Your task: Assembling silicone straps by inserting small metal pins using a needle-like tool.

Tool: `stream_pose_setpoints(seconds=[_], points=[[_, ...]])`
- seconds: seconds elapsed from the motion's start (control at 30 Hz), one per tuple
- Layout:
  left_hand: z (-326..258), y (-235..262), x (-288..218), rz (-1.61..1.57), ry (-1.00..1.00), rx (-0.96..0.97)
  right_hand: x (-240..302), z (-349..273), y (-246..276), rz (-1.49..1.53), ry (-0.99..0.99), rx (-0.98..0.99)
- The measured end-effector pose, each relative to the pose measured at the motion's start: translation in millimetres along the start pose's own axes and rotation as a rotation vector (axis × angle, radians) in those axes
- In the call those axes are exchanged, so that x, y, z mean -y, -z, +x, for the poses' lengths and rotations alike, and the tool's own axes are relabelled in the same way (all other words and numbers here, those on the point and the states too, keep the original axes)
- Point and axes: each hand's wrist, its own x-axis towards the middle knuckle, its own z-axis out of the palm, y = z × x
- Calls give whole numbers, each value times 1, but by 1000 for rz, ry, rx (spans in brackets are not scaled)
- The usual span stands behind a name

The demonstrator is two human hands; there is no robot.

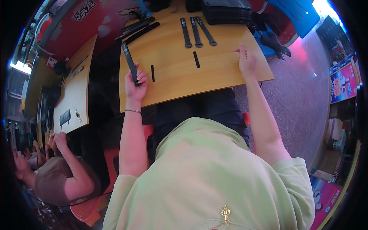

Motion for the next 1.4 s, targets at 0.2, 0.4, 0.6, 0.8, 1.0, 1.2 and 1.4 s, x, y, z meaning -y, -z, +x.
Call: stream_pose_setpoints(seconds=[0.2, 0.4, 0.6, 0.8, 1.0, 1.2, 1.4], points=[[1, -1, 0, -12, 7, -3, 3, 0, 2, 8, -78, 52], [-4, 1, -3, -15, -2, -3, 12, -5, 1, 56, -28, 57], [-2, -2, 1, -14, 11, -25, 8, -6, 4, 12, 5, 101], [2, -3, -3, -37, 47, -5, 7, 0, -1, 31, 39, 136], [1, 0, -1, -37, 60, 11, 2, -4, 0, -9, 32, 132], [-2, 0, -1, -30, 48, 6, 5, -2, 1, -136, 14, 161], [-4, -3, -2, -16, 39, -13, 1, -3, -2, -193, 23, 187]])
